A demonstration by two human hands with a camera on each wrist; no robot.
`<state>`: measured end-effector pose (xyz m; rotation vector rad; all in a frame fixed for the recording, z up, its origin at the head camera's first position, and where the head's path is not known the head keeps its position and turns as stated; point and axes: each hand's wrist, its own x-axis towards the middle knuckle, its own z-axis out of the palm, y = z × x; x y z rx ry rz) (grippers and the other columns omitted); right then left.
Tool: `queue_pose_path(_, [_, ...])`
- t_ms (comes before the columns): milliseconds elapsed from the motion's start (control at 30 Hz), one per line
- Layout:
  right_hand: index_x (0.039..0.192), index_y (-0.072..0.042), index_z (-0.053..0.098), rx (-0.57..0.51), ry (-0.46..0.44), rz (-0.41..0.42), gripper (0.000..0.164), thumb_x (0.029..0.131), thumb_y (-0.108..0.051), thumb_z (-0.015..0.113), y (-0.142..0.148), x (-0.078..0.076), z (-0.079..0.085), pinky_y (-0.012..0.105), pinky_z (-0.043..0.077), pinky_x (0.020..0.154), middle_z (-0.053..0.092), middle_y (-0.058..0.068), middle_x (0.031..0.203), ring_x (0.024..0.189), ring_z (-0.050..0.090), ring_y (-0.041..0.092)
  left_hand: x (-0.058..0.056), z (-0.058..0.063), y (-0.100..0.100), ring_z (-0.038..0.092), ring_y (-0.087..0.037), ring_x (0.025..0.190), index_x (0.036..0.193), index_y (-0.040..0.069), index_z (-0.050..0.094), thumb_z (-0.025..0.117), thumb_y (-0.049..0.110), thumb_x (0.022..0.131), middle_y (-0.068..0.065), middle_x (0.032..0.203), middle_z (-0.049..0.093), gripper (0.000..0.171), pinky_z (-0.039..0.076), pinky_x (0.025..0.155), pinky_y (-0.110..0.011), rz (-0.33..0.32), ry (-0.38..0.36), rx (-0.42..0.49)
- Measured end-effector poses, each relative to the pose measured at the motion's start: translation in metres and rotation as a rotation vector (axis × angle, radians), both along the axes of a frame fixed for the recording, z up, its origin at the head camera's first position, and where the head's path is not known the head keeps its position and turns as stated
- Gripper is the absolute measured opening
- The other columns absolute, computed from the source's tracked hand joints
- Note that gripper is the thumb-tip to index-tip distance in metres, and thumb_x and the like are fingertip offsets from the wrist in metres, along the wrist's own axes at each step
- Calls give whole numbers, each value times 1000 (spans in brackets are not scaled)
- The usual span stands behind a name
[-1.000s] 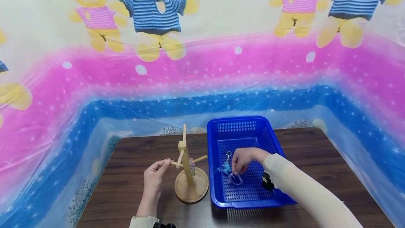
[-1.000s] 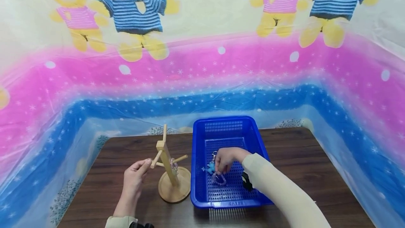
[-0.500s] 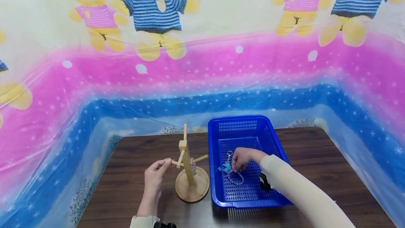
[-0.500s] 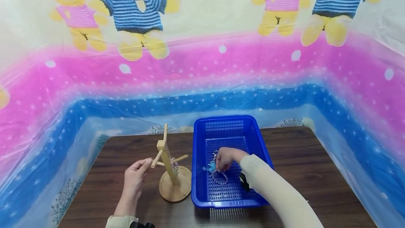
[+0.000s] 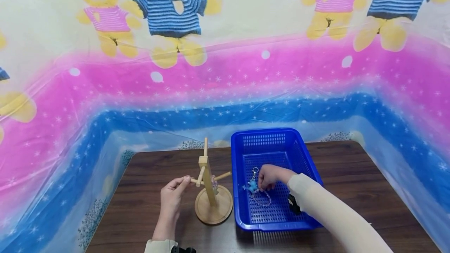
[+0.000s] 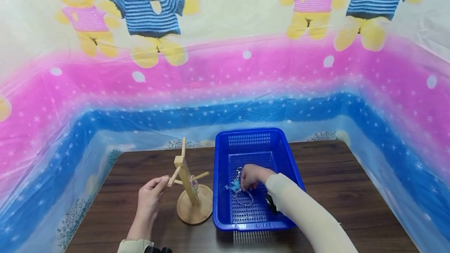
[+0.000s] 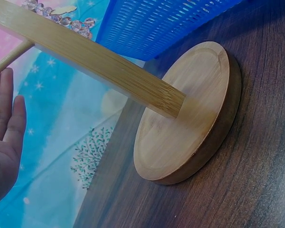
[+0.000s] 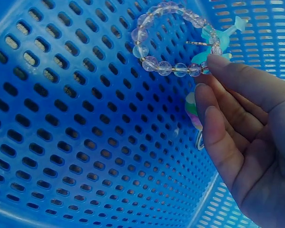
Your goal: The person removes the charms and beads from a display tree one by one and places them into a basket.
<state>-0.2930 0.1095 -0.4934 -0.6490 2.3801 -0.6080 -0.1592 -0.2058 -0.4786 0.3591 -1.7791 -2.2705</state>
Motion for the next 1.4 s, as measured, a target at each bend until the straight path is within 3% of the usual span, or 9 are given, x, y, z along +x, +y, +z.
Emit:
queue_pose_path(300, [75, -7, 80, 44, 31, 12, 12, 84, 1, 76, -4, 4, -3, 21, 50, 51, 76, 2, 70, 53, 58, 8, 0, -1, 0, 74, 2, 72, 75, 27, 75, 68, 3, 97, 15, 81, 77, 33, 60, 78, -15, 7, 4, -8])
queue_pose_path(500, [72, -9, 79, 66, 81, 41, 15, 83, 1, 78, -6, 3, -5, 24, 53, 53, 76, 1, 70, 50, 54, 8, 1, -1, 0, 74, 1, 72, 78, 24, 76, 67, 2, 97, 15, 81, 77, 31, 61, 80, -17, -3, 9, 6])
queue_pose_path(900, [67, -8, 78, 76, 156, 74, 18, 81, 3, 79, -8, 4, -12, 21, 47, 52, 74, 2, 65, 47, 50, 9, 0, -3, 0, 76, -2, 73, 77, 22, 76, 66, -2, 97, 14, 80, 77, 33, 62, 80, -18, -1, 37, 35])
queue_pose_path(1400, [64, -9, 75, 109, 224, 68, 22, 82, 2, 77, -10, 9, -12, 23, 43, 53, 71, 1, 64, 51, 52, 9, 0, -1, 1, 74, 0, 71, 74, 24, 75, 65, -3, 97, 14, 80, 77, 36, 60, 77, -15, 7, 26, 38])
